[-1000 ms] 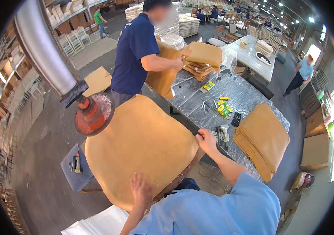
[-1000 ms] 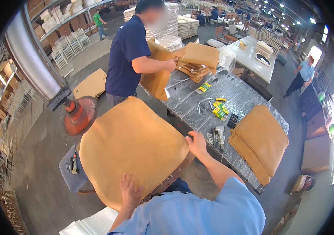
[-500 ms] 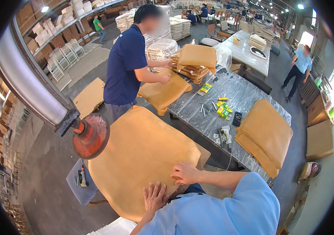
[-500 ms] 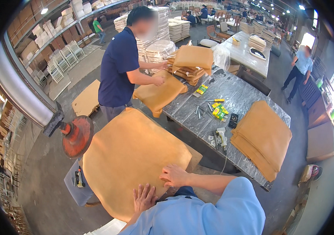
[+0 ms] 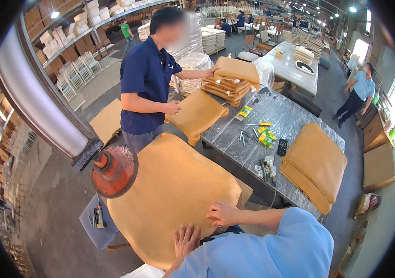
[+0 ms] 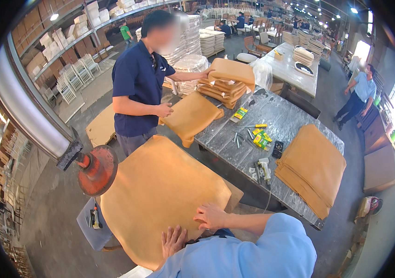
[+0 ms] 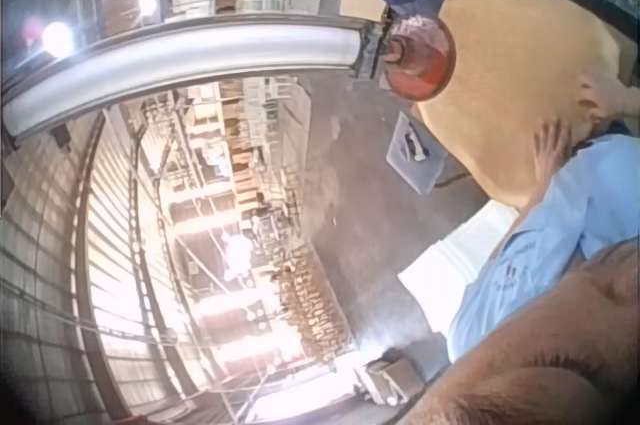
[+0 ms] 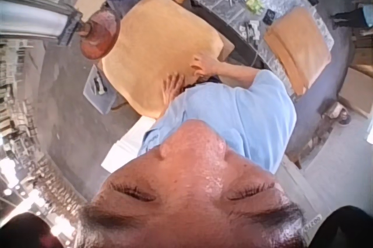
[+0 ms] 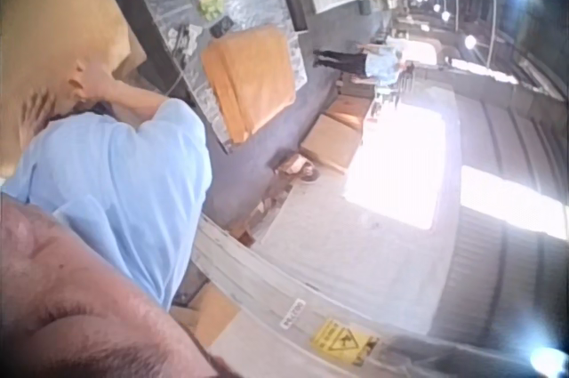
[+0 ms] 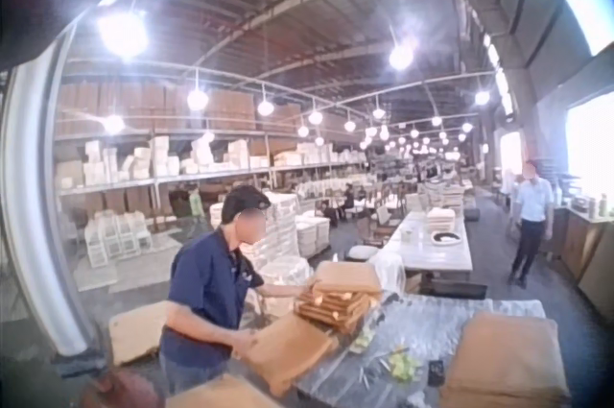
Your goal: The person uses a pneumatic staple gun to attach white fabric to the underside of a wooden chair seat. They then place a brown paper sheet over the seat and staple it in place. The process is repeated with additional layers of fabric and paper.
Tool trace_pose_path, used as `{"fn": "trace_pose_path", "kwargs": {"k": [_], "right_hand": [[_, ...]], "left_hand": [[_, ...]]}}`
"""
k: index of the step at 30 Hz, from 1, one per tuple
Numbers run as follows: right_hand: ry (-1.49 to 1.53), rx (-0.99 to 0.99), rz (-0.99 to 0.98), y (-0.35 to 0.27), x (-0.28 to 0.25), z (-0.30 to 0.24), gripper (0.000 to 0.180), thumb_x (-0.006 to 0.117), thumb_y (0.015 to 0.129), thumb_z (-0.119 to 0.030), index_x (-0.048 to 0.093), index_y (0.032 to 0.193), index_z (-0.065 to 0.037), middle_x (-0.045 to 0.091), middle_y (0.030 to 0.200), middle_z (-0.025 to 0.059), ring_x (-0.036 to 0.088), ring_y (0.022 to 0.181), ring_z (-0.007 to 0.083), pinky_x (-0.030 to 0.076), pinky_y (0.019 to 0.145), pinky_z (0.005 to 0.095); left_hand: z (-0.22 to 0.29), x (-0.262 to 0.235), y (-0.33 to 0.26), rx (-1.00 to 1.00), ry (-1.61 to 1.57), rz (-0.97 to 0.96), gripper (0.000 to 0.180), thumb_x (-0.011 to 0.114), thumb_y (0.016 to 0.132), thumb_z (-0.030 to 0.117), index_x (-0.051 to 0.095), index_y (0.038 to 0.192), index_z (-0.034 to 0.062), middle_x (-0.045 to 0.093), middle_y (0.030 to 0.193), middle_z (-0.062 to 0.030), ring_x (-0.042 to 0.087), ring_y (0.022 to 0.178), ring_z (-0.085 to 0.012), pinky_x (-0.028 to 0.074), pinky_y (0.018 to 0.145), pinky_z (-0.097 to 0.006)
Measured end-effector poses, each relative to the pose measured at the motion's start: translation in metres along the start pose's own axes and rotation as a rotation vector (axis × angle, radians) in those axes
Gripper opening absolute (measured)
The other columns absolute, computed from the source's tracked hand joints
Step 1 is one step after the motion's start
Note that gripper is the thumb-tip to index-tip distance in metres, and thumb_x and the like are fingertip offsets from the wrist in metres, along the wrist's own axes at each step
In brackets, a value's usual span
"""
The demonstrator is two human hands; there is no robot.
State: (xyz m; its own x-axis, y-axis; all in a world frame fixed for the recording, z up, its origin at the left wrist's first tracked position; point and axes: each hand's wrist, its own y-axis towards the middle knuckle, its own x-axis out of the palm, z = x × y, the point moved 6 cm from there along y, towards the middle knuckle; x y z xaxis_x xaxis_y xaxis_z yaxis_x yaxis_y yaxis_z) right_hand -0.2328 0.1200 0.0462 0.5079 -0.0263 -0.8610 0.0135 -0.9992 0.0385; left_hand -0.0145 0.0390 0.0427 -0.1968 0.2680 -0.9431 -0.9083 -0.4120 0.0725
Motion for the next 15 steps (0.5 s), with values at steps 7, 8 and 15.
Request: {"fn": "trace_pose_path", "kwargs": {"k": [7, 8, 15], "right_hand": [[-0.017, 0.041, -0.018, -0.0007, 0.0034, 0.0001, 0.048, 0.082, 0.091, -0.051, 0.078, 0.127, -0.02, 0.066, 0.122, 0.0054, 0.063, 0.122, 0.0291, 0.052, 0.103, 0.0476], [0.002, 0.04, -0.023, 0.0004, 0.0029, -0.0008, 0.049, 0.082, 0.091, -0.051, 0.078, 0.127, -0.019, 0.066, 0.122, 0.0057, 0.063, 0.122, 0.0294, 0.052, 0.104, 0.0476], [0.017, 0.042, -0.032, -0.0001, 0.0032, -0.0021, 0.049, 0.083, 0.092, -0.049, 0.078, 0.129, -0.019, 0.066, 0.125, 0.0063, 0.063, 0.125, 0.0294, 0.051, 0.107, 0.0469]], "left_hand": [[-0.0006, -0.0026, -0.0035, -0.004, -0.07, -0.013, 0.061, 0.071, 0.101, 0.028, 0.057, 0.161, 0.0293, 0.054, 0.168, -0.0108, 0.045, 0.157, -0.0471, 0.026, 0.129, -0.073], [-0.0017, -0.0032, -0.0045, -0.005, -0.07, -0.015, 0.061, 0.071, 0.101, 0.029, 0.057, 0.161, 0.0291, 0.054, 0.168, -0.0109, 0.045, 0.157, -0.0473, 0.026, 0.129, -0.073], [-0.0028, -0.0034, -0.0041, -0.002, -0.075, -0.043, 0.059, 0.068, 0.103, 0.028, 0.057, 0.161, 0.0274, 0.052, 0.17, -0.0109, 0.043, 0.159, -0.0471, 0.025, 0.129, -0.072]]}}
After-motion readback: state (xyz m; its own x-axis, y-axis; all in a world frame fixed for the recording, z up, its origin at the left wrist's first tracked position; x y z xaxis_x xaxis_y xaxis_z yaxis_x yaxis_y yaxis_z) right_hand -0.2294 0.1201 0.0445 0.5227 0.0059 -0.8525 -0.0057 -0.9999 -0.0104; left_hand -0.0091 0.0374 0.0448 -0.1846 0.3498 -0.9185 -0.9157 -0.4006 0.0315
